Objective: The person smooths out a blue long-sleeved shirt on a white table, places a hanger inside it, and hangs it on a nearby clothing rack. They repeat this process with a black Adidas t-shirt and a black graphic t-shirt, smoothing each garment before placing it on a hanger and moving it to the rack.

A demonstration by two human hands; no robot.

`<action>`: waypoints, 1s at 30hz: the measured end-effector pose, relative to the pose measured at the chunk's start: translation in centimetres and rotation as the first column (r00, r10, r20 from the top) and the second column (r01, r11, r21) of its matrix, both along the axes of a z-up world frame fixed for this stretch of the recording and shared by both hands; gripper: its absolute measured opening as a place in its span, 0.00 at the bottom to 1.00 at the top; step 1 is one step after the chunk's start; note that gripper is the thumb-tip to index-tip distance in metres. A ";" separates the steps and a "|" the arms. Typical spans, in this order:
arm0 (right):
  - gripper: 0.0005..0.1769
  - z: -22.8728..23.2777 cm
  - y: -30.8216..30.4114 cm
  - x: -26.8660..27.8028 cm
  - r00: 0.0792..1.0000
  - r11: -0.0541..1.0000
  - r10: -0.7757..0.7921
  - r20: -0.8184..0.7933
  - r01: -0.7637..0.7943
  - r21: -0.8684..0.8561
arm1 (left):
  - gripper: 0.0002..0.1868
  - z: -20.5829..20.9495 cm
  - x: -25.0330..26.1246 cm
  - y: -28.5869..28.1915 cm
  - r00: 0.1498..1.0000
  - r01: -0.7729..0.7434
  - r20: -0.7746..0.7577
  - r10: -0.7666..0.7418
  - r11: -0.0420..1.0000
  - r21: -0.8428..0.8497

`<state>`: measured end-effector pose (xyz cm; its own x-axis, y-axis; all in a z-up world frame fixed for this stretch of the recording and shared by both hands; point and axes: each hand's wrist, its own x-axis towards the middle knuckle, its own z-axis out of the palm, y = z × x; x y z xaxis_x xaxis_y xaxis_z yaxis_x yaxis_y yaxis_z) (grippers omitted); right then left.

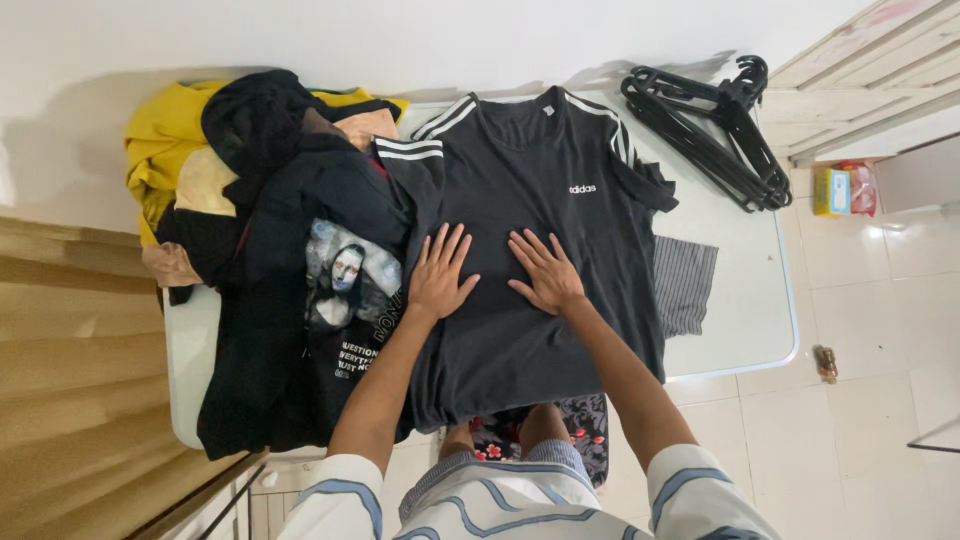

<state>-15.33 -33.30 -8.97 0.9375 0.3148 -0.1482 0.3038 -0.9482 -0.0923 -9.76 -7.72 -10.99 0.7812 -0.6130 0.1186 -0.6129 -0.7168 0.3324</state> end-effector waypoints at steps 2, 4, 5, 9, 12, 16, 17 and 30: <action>0.46 0.5 -2.2 -0.7 0.999 0.999 0.026 0.033 -0.028 0.043 | 0.43 0.0 -0.1 -0.3 1.000 0.001 0.007 -0.001 0.999 0.032; 0.46 1.3 -4.1 -1.3 1.000 0.999 0.016 0.005 -0.016 -0.042 | 0.43 0.2 0.1 -0.4 1.000 0.003 0.009 -0.004 0.998 0.056; 0.46 1.7 -5.2 -1.6 0.999 0.988 -0.013 -0.038 0.007 -0.151 | 0.43 0.4 0.2 -0.6 1.000 0.005 0.008 -0.006 0.998 0.062; 0.38 1.6 -9.3 -2.5 0.989 0.997 -0.007 0.150 0.019 -0.077 | 0.42 1.5 0.0 -0.9 1.000 0.000 0.013 -0.001 0.999 0.048; 0.25 0.8 -12.2 -1.3 0.968 0.939 -0.224 0.117 0.182 0.291 | 0.41 1.8 0.5 -2.0 0.997 -0.023 -0.068 0.034 0.988 0.154; 0.18 0.0 -13.0 4.6 0.960 0.918 -0.177 0.219 0.080 0.389 | 0.33 0.4 3.4 -5.8 0.975 -0.113 -0.176 0.133 0.986 0.119; 0.19 -0.2 -12.8 6.3 0.961 0.923 -0.128 0.245 0.025 0.384 | 0.33 -0.1 4.6 -7.1 0.983 -0.114 -0.135 0.123 0.991 0.069; 0.44 0.0 -18.9 18.0 0.961 0.954 0.270 0.063 -0.276 0.120 | 0.42 -0.5 14.9 -10.8 0.997 -0.060 -0.044 0.063 0.996 0.071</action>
<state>2.67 -52.22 -8.98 0.8178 0.5733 -0.0502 0.5563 -0.8099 -0.1860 5.17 -18.54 -11.51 0.8213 -0.5690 0.0408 -0.5522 -0.7751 0.3071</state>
